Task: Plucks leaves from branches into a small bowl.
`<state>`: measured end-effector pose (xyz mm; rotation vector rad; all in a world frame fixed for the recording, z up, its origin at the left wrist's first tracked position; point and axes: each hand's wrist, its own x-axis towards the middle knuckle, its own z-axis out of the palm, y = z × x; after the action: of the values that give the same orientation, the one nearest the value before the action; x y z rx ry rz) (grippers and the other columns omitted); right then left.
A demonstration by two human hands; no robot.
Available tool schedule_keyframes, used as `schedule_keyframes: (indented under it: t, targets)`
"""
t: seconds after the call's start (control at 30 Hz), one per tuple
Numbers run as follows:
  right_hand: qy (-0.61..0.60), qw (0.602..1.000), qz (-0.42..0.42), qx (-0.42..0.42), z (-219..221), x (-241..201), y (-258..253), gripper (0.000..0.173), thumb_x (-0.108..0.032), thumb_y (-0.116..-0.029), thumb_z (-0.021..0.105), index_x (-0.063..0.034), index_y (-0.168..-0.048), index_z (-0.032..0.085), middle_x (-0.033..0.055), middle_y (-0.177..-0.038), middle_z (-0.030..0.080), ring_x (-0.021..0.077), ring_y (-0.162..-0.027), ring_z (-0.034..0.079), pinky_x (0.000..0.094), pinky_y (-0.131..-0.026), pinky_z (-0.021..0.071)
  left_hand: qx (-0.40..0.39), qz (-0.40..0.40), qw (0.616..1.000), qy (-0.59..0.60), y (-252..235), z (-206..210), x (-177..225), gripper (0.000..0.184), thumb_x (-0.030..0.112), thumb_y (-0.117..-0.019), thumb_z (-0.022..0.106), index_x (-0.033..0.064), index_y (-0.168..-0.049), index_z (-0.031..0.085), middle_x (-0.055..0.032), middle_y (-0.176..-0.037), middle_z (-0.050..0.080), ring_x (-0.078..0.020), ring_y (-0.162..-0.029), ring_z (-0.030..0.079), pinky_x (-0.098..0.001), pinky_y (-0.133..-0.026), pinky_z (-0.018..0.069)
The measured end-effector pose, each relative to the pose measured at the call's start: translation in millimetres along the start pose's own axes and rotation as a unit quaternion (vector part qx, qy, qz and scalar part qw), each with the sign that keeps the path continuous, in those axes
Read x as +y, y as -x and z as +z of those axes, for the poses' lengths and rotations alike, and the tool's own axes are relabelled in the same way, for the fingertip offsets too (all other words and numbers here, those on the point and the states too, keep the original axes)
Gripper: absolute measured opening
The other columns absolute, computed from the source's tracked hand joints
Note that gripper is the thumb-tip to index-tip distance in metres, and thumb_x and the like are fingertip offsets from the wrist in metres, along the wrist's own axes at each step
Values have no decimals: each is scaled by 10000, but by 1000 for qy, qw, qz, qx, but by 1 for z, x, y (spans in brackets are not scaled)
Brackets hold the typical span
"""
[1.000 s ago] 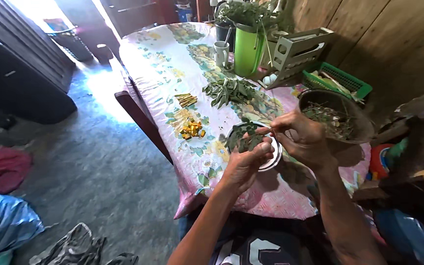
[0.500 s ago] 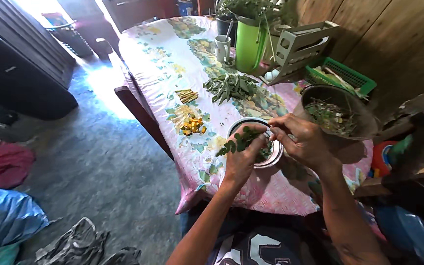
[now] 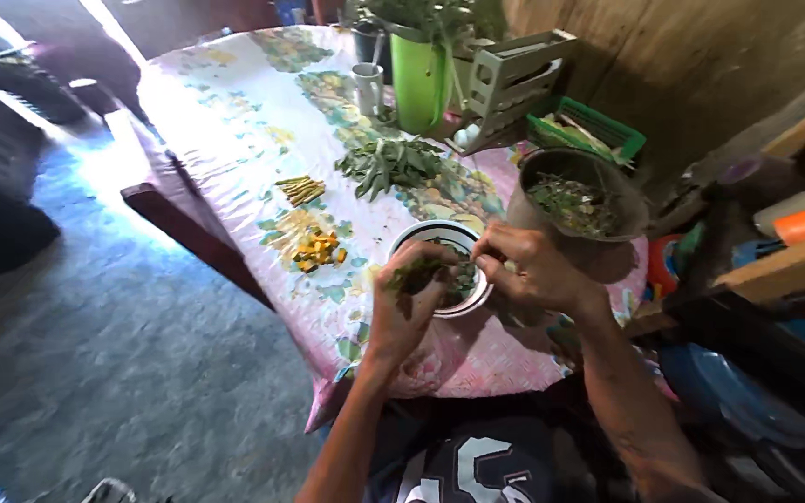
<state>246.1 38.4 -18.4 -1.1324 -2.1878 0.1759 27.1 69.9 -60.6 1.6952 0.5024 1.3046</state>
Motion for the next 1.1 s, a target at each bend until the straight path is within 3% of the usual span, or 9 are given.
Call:
schedule_keyframes:
  t: [0.37,0.53,0.6,0.7,0.8,0.87,0.97,1.03,1.1]
  targets:
    - [11,1000,-8,10,-15,-7,11,162,-123,-939,537,-62,-922,686,-9,-814,603,41,-692,564,205,-608,497,-29,-83,988,124,-6,0,8,141,2,-851,706,57,-980,691,-86,-898,682,-177,-716,671,-337,-666,620]
    - [59,994,76,46,-52,-1,38,190,-158,-984,496,-78,-987,669,-1,-830,611,61,-668,565,240,-592,505,13,-77,993,88,-9,-20,2,143,-21,-870,657,76,-971,689,-53,-899,696,-149,-706,674,-305,-663,612]
    - [93,985,124,71,-73,7,50,226,-173,-995,477,-60,-1033,669,43,-823,633,121,-651,590,328,-588,528,30,-75,994,67,-9,-29,0,152,-30,-880,659,84,-978,686,-37,-912,698,-142,-734,685,-309,-703,622]
    - [165,957,210,114,-110,23,67,270,-215,-1025,500,-25,-1099,678,148,-1024,670,234,-830,657,457,-747,566,39,-86,994,50,-9,-35,-2,131,-23,-909,683,67,-1003,693,-41,-930,716,-147,-774,705,-323,-767,629]
    - [234,911,306,145,-133,41,77,283,-212,-1030,532,0,-1130,691,235,-1085,667,380,-982,659,602,-853,506,25,-97,993,55,-7,-30,-6,134,-21,-920,676,46,-1033,704,-68,-930,729,-164,-785,714,-330,-775,628]
    - [239,892,358,138,-137,53,77,262,-189,-1036,544,4,-1132,693,258,-1055,685,431,-981,667,670,-855,488,22,-104,992,67,-6,-24,-8,138,-17,-919,678,41,-1041,708,-84,-928,730,-182,-783,718,-343,-772,631]
    - [221,879,412,99,-140,61,70,221,-163,-1029,570,-14,-1122,705,238,-1048,699,421,-991,672,663,-871,492,27,-108,991,78,-3,-19,-10,141,-17,-904,693,30,-1034,717,-105,-924,734,-202,-775,726,-358,-766,641]
    - [192,858,474,46,-148,52,59,202,-145,-1038,576,-36,-1158,696,211,-1116,693,373,-1052,649,591,-934,474,32,-106,991,71,0,-21,-11,137,0,-902,699,32,-1032,724,-102,-917,737,-197,-763,726,-346,-759,639]
    - [202,868,447,78,-147,70,70,177,-137,-1013,603,-15,-1089,706,220,-1010,694,392,-940,666,634,-843,501,37,-100,992,67,2,-24,-12,130,11,-901,698,33,-1026,725,-102,-907,737,-195,-745,722,-337,-748,637]
